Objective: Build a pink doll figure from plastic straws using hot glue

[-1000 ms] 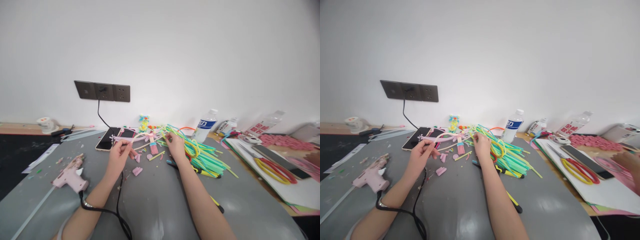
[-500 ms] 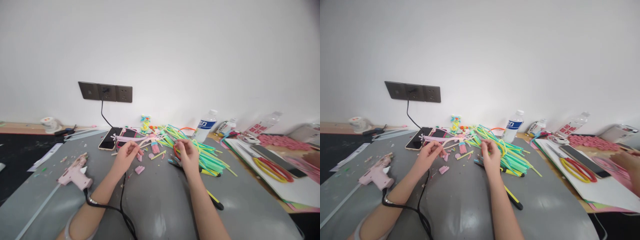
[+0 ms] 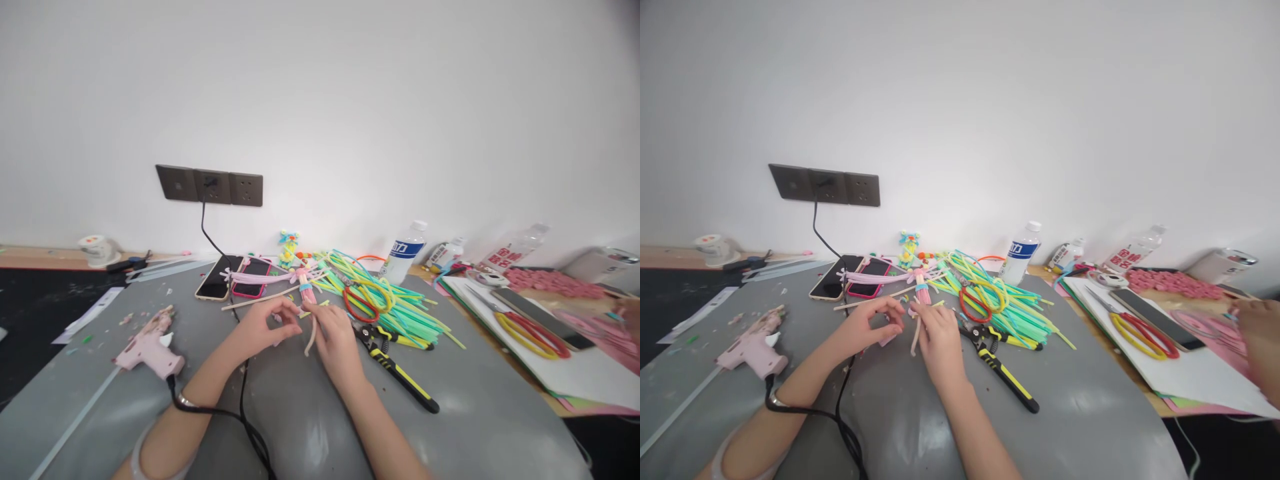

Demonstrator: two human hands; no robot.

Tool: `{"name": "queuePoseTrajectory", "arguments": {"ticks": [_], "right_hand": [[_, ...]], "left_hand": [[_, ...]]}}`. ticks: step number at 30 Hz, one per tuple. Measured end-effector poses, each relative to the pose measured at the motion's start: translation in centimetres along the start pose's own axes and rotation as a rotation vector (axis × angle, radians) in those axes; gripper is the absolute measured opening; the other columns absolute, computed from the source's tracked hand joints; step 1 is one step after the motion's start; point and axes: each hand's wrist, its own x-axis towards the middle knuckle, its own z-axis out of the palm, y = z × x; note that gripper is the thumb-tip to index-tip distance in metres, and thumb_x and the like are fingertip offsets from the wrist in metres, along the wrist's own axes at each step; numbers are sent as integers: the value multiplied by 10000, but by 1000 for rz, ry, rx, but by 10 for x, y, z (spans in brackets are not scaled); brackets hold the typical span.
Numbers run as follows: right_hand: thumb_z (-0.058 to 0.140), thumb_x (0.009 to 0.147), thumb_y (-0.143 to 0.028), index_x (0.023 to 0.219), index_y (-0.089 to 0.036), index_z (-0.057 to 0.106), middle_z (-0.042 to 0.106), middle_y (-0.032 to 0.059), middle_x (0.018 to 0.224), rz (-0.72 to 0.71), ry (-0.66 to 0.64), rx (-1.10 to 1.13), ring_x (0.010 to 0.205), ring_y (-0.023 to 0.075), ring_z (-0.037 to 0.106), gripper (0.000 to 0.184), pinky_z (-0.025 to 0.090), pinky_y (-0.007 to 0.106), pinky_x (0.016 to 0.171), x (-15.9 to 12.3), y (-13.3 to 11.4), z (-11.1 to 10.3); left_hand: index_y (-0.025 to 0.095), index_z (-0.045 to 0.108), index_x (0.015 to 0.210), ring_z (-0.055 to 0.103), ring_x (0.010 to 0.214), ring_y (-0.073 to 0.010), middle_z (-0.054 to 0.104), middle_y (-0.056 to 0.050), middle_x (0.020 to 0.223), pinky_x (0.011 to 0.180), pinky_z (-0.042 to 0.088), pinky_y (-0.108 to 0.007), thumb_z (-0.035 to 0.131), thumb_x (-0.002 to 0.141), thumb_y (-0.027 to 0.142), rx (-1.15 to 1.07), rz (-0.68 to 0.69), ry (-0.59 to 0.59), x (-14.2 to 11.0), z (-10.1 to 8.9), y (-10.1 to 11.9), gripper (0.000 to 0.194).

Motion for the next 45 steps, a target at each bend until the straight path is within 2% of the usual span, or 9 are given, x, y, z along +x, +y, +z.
{"name": "queuePoseTrajectory", "arguments": {"ticks": [8,14,19,24,31,35,38,42,45], "right_hand": [[309,958,-42,1586,-310,146,508,88,1478,-126,-100,43,1314,226,492,702,411,455,1086,-8,-20,16],[376,984,-142,1535,-265,293,531,114,1452,-43,-81,79,1334,225,502,571,406,429,1101,-9,-10,-5],[467,972,-327,1258,-229,581,661,127,1250,198,-21,-106,1165,272,618,323,479,435,998,-32,24,-63],[583,834,-525,1269,-225,561,655,153,1249,265,-152,-506,1131,371,606,529,483,518,920,-83,68,-110],[595,815,-534,1275,-260,567,672,129,1183,189,-228,-699,1103,351,606,537,370,568,1022,-83,83,-122],[605,822,-409,1205,-251,617,688,106,1022,145,-391,-542,1025,296,634,415,506,408,857,-61,81,-134],[637,777,-433,1170,-250,623,676,116,1108,167,-426,-601,1001,310,652,434,512,420,818,-54,80,-143],[640,742,-474,886,-246,633,732,91,886,265,-452,-712,819,317,704,269,503,420,741,-62,76,-145],[511,838,-395,901,-260,599,752,53,822,343,-457,-601,690,256,724,173,495,327,603,-75,71,-134]], "left_hand": [[170,599,874,563,648,-149,630,-23,758,600,448,-253,568,911,448,-57,-14,-11,0,6,-7,283],[156,616,859,277,477,-90,311,71,556,460,225,-212,439,948,562,-189,-74,157,2,-2,-14,452],[147,644,951,217,473,-84,267,80,562,451,182,-214,468,937,570,-282,-79,212,3,-7,-17,458],[153,661,979,237,483,-89,284,76,561,464,205,-221,500,923,559,-252,-68,226,3,-5,-15,440],[152,676,931,276,494,-100,323,61,560,472,233,-230,509,905,578,-228,-70,222,4,-4,-17,458],[141,676,936,246,473,-89,291,72,548,457,201,-224,513,894,603,-252,-82,207,4,-4,-19,492],[138,669,939,236,475,-86,287,75,556,462,191,-222,510,902,593,-262,-86,199,5,-4,-21,483],[139,669,930,238,474,-84,290,75,562,467,189,-222,499,913,580,-252,-86,203,5,-4,-23,472],[141,667,915,234,459,-79,289,74,563,452,173,-220,510,896,599,-245,-104,228,6,-5,-26,484]]}}
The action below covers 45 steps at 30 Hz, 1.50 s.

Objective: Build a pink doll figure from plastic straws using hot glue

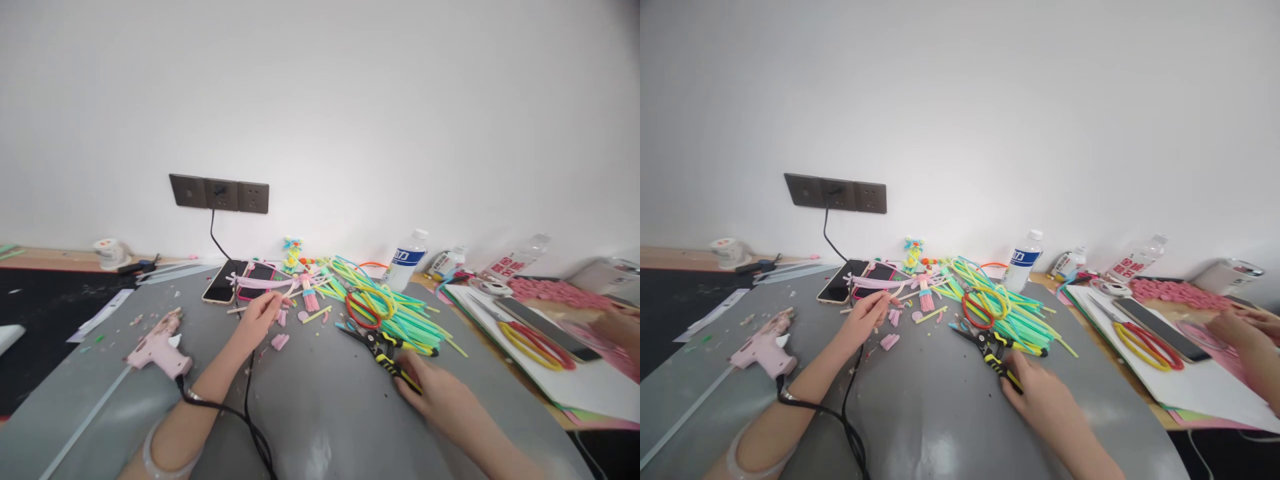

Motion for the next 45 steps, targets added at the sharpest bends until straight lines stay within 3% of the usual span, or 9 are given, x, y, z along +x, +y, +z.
{"name": "queuePoseTrajectory", "arguments": {"ticks": [7,13,16,18,20,24,32,38,45], "right_hand": [[470,860,-504,868,-261,612,713,29,647,117,195,247,507,238,671,281,455,285,473,-10,-16,18],[618,770,-592,798,-215,591,600,0,615,289,536,610,524,170,553,379,450,243,501,-23,-26,10],[616,807,-552,770,-214,577,481,-27,540,395,604,754,453,147,443,343,369,246,428,-28,-36,0],[644,788,-543,776,-206,615,543,3,590,429,624,781,518,177,522,338,423,263,475,-28,-43,-6],[661,767,-547,866,-193,689,684,73,806,412,614,806,766,256,660,368,521,301,648,-25,-50,-11],[664,771,-562,1074,-201,727,735,129,1098,334,447,965,1123,336,644,475,528,382,908,-17,-68,-11],[679,827,-502,1016,-214,602,709,108,1137,106,190,1120,1083,266,651,353,516,342,902,1,-101,4],[573,893,-540,1268,-243,477,678,98,1182,83,131,1090,1105,237,624,488,461,354,975,15,-104,6],[512,894,-527,1062,-189,580,698,84,965,78,141,907,853,224,655,384,515,292,748,27,-116,-1]], "left_hand": [[150,667,903,221,452,-77,292,75,557,444,166,-220,549,868,611,-18,-19,42,1,-2,-3,477],[137,678,915,220,463,-77,280,76,562,449,173,-221,535,875,620,-23,-20,45,1,-1,-1,506],[141,675,920,228,461,-79,283,77,554,452,186,-223,532,875,619,-19,-17,46,0,-1,1,501],[145,678,914,236,454,-81,295,75,546,449,193,-225,528,876,617,-9,-11,49,0,-1,1,497],[147,682,911,242,451,-82,307,72,543,449,197,-225,525,881,606,2,-7,49,1,-1,0,486],[142,676,921,222,455,-79,280,78,547,448,178,-221,533,879,604,-19,-16,40,1,-1,-2,486],[124,655,939,225,480,-74,283,81,562,466,172,-218,535,891,598,-21,-10,14,0,-2,-4,492],[114,647,980,214,470,-73,275,89,547,457,165,-221,530,893,600,-18,-9,20,-1,0,2,508],[102,621,1095,268,438,-73,348,99,489,461,231,-202,489,930,561,9,67,-92,-5,4,13,506]]}}
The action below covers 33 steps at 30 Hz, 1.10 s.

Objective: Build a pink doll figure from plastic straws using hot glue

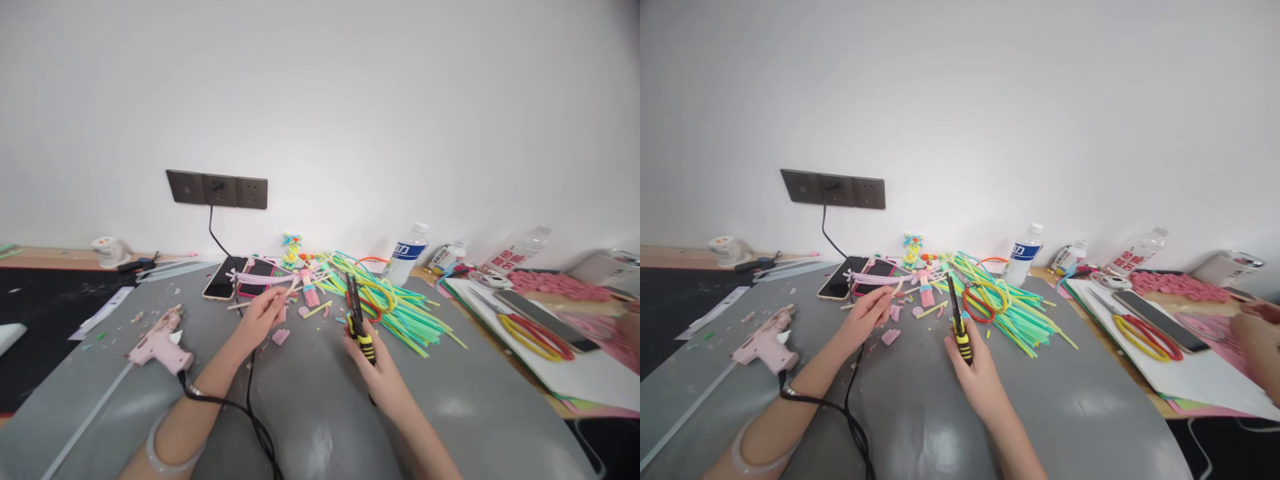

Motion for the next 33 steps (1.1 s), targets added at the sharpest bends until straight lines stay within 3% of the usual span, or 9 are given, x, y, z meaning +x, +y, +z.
{"name": "queuePoseTrajectory", "arguments": {"ticks": [4,8,15,21,26,33], "right_hand": [[478,889,-455,1012,-195,526,656,41,800,-27,-41,-220,681,199,613,292,481,277,635,-2,-9,6],[470,861,-372,978,-221,498,650,25,785,-20,-137,-364,674,207,626,194,466,278,623,-11,-18,8],[444,854,-376,925,-241,461,656,21,747,10,-165,-463,664,225,641,153,457,282,605,-17,-19,11],[444,843,-426,1020,-226,520,709,65,800,43,-161,-547,715,266,691,277,476,299,612,-20,-15,6],[450,856,-416,1020,-227,566,725,78,816,53,-169,-561,723,261,707,276,476,281,593,-26,-14,5],[472,880,-416,991,-241,581,738,74,861,58,-171,-530,754,268,706,234,467,287,603,-32,-12,13]], "left_hand": [[106,603,1152,306,377,-76,409,98,418,443,267,-198,436,962,534,-6,-9,-102,-5,4,6,497],[101,617,1145,333,342,-73,427,95,387,433,290,-194,457,942,570,-16,-35,-162,-8,6,10,536],[86,626,1170,404,329,-87,527,63,379,480,374,-211,492,933,552,46,-65,-199,-9,5,5,540],[128,674,827,468,404,-91,573,35,385,699,475,-253,458,968,464,200,-7,-217,-10,4,14,424],[151,611,685,471,440,-109,612,-4,413,602,431,-230,427,978,458,287,9,-239,-10,5,14,463],[156,630,708,457,433,-114,629,-10,432,542,388,-217,420,981,390,344,29,-230,-10,4,11,416]]}}
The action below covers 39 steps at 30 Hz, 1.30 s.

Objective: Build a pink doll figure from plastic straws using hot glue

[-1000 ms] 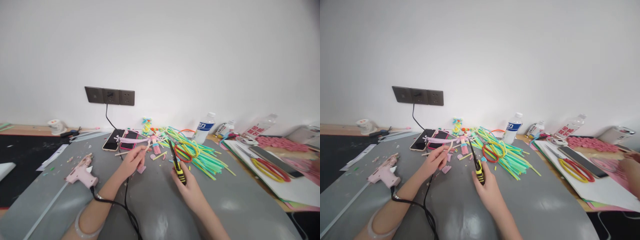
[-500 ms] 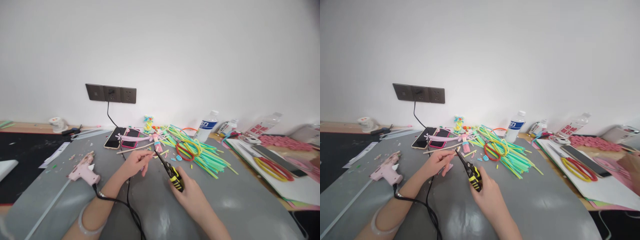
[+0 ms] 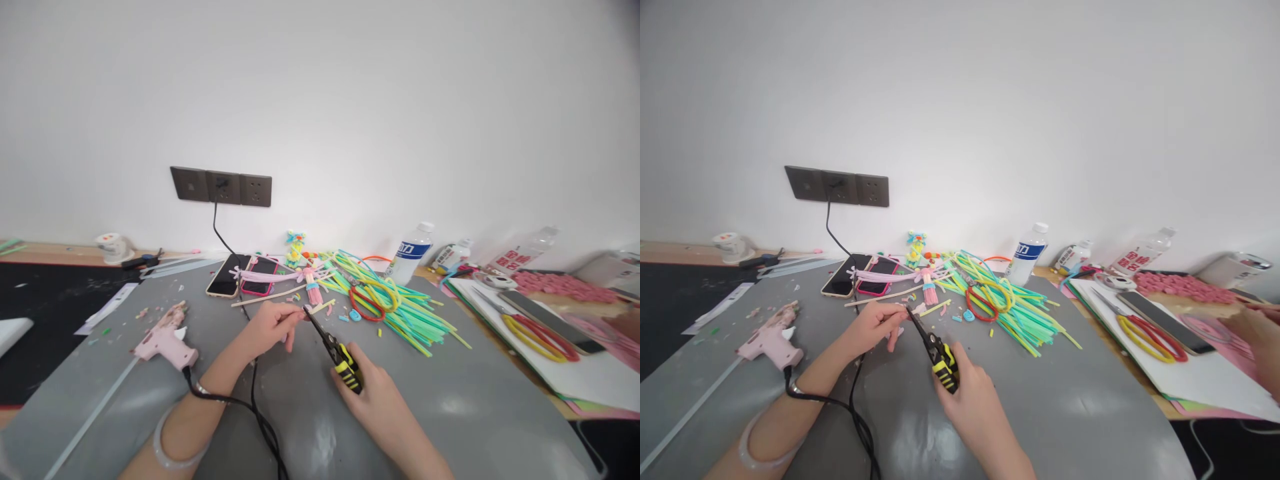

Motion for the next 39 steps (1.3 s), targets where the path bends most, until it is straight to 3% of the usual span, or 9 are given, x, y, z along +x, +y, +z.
{"name": "queuePoseTrajectory", "arguments": {"ticks": [5,11,18,23,30,33,35,39], "right_hand": [[470,900,-424,1000,-250,565,726,44,824,3,-17,52,741,259,696,222,442,279,595,-1,-5,5],[435,910,-435,993,-253,531,724,54,864,39,-82,75,799,275,697,222,430,288,612,0,-11,2],[428,911,-403,927,-254,507,698,32,788,40,-115,68,755,262,678,170,419,288,629,-3,-10,-1],[440,900,-409,908,-255,557,699,33,787,46,-110,90,739,254,670,194,441,293,650,-16,-1,-4],[454,879,-422,836,-237,567,679,32,729,44,-66,174,680,241,648,221,457,296,626,-22,1,5],[466,870,-429,894,-238,579,694,32,764,74,-84,201,720,248,668,223,472,304,654,-18,-1,-4],[479,857,-428,962,-240,574,706,35,800,96,-90,192,736,250,675,235,477,306,654,-16,1,-13],[523,813,-389,1007,-231,569,716,58,869,100,-78,74,762,254,678,254,463,309,649,-11,16,-25]], "left_hand": [[146,697,860,465,391,-111,628,3,427,505,373,-203,404,988,356,57,15,20,-1,0,-4,382],[159,689,879,526,395,-122,609,23,418,502,391,-196,405,988,332,129,50,36,-1,0,-4,350],[164,682,882,588,460,-134,634,16,441,568,421,-202,393,999,317,184,105,-8,-1,-1,-5,347],[175,681,853,532,402,-116,620,22,430,537,394,-204,400,1000,309,172,120,-101,-3,2,1,344],[197,709,915,512,411,-123,543,46,405,575,409,-215,400,997,313,159,114,-135,-1,2,0,340],[195,723,931,508,457,-129,525,39,461,563,369,-223,428,981,315,194,71,-85,2,0,-4,323],[184,723,900,475,502,-126,535,24,545,550,320,-232,454,966,332,186,37,11,3,-1,-5,315],[155,702,953,339,537,-109,437,31,623,525,258,-234,487,939,441,-129,-56,189,7,-1,-5,358]]}}
